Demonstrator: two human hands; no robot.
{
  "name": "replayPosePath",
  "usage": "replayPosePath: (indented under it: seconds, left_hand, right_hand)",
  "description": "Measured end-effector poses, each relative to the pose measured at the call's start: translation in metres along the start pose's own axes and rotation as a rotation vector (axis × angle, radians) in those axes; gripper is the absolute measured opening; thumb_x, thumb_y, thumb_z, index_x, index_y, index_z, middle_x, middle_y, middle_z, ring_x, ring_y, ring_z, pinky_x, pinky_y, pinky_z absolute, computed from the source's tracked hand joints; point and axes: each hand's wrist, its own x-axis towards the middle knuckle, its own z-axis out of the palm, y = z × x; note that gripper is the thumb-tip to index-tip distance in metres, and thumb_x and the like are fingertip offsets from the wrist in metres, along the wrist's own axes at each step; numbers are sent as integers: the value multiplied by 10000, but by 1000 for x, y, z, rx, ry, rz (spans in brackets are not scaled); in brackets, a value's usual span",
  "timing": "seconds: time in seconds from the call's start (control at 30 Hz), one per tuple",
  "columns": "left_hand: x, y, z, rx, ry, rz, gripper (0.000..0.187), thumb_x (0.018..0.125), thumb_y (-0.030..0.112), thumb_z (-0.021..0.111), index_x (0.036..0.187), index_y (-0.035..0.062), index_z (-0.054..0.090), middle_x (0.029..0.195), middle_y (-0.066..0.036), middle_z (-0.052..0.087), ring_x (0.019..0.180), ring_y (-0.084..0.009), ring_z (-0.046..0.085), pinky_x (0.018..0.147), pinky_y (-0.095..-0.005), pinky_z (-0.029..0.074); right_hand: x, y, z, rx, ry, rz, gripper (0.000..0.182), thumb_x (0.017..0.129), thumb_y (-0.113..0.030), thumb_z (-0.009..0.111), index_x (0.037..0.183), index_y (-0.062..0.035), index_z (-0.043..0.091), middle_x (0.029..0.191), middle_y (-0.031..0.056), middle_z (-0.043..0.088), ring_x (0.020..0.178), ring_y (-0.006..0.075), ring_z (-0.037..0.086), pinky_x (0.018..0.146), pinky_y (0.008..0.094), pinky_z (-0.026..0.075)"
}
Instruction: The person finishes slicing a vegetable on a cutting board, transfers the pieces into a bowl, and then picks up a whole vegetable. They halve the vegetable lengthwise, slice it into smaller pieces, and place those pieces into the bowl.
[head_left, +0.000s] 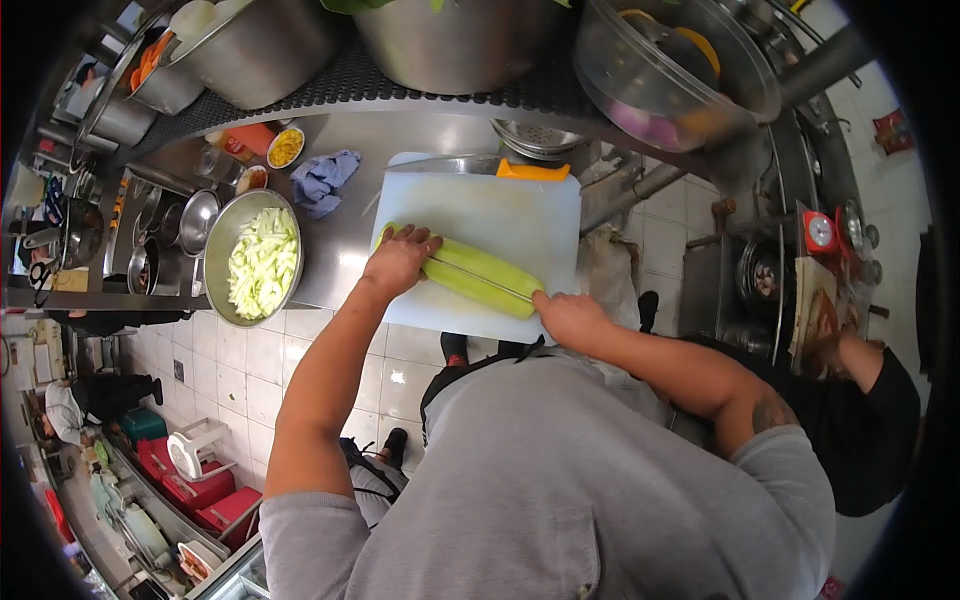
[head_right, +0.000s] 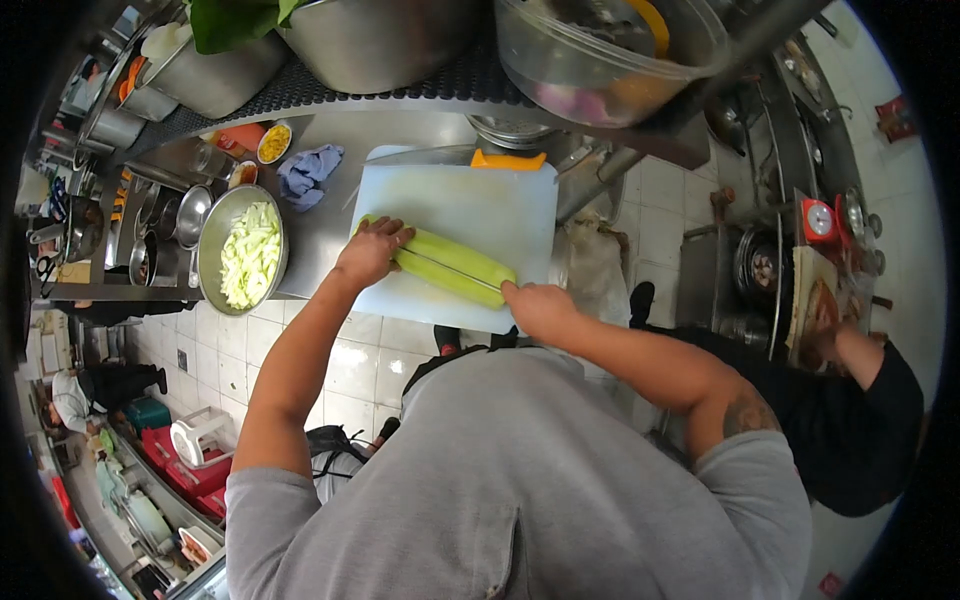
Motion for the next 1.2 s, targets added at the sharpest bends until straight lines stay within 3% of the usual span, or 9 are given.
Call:
replayPosePath:
  seconds: [0.2, 0.3, 0.33, 0.5, 0.67, 0.73, 0.77, 1.03, 1.2]
  left_hand:
    - [0, 0, 12, -2, 10, 20, 766, 741, 229, 810, 1438, 189, 496, 1459, -114, 497, 1391, -346, 413, 1149, -541, 330]
    - [-13, 10, 20, 68, 189, 7, 673, 838, 174, 694, 1470, 189, 463, 1511, -161, 420, 1417, -393, 358, 1167, -558, 295]
    - [-16, 13, 38, 134, 351, 29, 693, 797, 131, 698, 1453, 181, 480, 1471, -179, 445, 1391, -378, 375, 1159, -527, 308]
    - [-39, 46, 53, 14, 484, 24, 607, 773, 144, 688, 1357, 104, 528, 1328, -168, 522, 1316, -360, 433, 1129, -501, 330]
    - [-39, 45, 41, 35, 478, -21, 513, 739, 176, 715, 1215, 55, 567, 1214, -151, 552, 1210, -353, 483, 1105, -486, 348]
    - [-43, 44, 31, 16, 269, -13, 491, 742, 183, 713, 1191, 48, 569, 1176, -147, 559, 1176, -342, 498, 1096, -488, 354]
    - [-43, 41, 32, 20, 273, -20, 491, 742, 183, 713, 1191, 48, 569, 1176, -147, 559, 1176, -342, 498, 1096, -488, 354]
    - [-51, 36, 58, -30, 415, 0, 465, 750, 177, 717, 1172, 50, 568, 1311, -164, 554, 1302, -334, 462, 1163, -490, 298]
    - [-48, 46, 50, -86, 358, -74, 474, 749, 139, 691, 1196, 41, 566, 1329, -169, 558, 1324, -335, 457, 1171, -493, 289]
  right_hand:
    - [20, 16, 22, 15, 65, -12, 192, 897, -90, 496, 1073, -18, 524, 864, 194, 687, 789, 379, 692, 665, 492, 547]
    - [2, 19, 26, 39, 71, 0, 174, 898, -94, 489, 1052, -21, 524, 862, 197, 684, 796, 388, 688, 673, 503, 543]
    - [-4, 23, 27, 47, 60, -2, 164, 898, -95, 486, 1041, -23, 523, 866, 199, 684, 806, 390, 688, 677, 507, 541]
    - [-40, 35, 10, 20, -33, 32, 155, 900, -99, 482, 1027, -20, 520, 842, 192, 691, 797, 397, 688, 679, 509, 536]
    - [-66, 52, -6, -48, -57, 19, 147, 896, -92, 493, 1019, -16, 518, 822, 197, 695, 774, 403, 684, 675, 515, 531]
    - [-79, 66, -11, -78, -106, 44, 134, 896, -94, 504, 1005, -18, 519, 821, 203, 691, 774, 409, 679, 668, 520, 525]
    - [-82, 74, -10, -81, -101, 38, 134, 896, -94, 504, 1005, -18, 519, 821, 203, 691, 774, 409, 679, 668, 520, 525]
    - [-101, 97, -10, -73, -80, 32, 189, 892, -203, 550, 964, -29, 535, 784, 217, 671, 745, 437, 653, 671, 554, 502]
    - [-126, 103, -6, -56, -67, 93, 192, 902, -218, 547, 942, -30, 541, 738, 215, 659, 719, 440, 648, 661, 546, 505]
